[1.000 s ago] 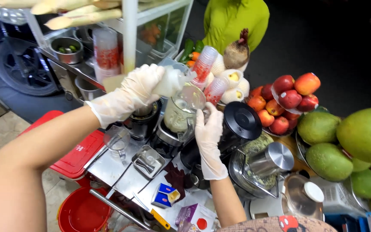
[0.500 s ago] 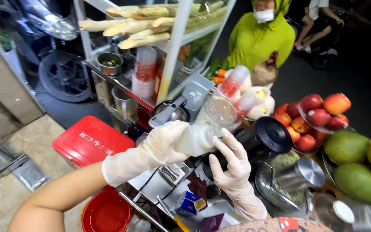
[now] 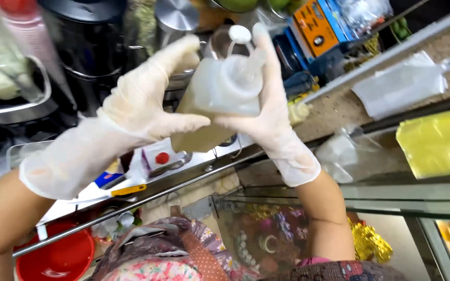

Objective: Preparing an avocado smoothie by peeling fruit, adding yogurt and milk, and blending.

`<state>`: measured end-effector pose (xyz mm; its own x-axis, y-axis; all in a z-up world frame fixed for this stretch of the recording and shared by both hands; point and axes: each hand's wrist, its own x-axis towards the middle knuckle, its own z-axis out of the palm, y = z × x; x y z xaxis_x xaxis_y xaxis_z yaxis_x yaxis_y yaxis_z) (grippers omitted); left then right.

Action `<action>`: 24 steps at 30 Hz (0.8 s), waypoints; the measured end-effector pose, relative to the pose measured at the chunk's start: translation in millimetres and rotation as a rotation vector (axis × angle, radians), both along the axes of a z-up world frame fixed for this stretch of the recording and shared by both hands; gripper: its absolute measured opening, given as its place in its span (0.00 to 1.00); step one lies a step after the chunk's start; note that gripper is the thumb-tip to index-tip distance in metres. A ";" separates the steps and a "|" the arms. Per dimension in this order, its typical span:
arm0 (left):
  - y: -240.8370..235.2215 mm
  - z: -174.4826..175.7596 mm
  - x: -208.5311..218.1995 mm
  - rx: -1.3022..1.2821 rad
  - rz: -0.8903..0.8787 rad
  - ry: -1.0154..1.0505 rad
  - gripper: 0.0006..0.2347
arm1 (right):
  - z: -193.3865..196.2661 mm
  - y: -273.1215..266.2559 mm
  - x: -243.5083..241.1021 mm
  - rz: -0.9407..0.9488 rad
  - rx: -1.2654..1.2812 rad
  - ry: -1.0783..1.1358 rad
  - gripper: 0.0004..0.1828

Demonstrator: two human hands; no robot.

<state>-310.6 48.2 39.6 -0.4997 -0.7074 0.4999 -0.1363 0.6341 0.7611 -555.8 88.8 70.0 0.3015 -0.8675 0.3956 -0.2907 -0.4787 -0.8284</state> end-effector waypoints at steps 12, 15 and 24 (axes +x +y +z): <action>12.6 -78.9 -30.1 0.146 0.604 0.039 0.33 | -208.5 -180.2 -298.2 -0.958 -0.185 0.399 0.72; 36.3 -144.6 17.4 0.253 0.837 -0.038 0.31 | -281.1 -203.4 -343.2 -1.010 -0.126 0.441 0.68; 109.1 -270.4 83.1 0.523 1.036 -0.203 0.43 | -396.1 -224.2 -408.2 -1.042 0.165 -0.276 0.68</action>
<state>-227.5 157.2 -230.7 0.3972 -0.9177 0.0062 -0.5516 -0.2333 0.8008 -964.0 -135.4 -326.1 -0.6940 -0.6939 0.1920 -0.2832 0.0179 -0.9589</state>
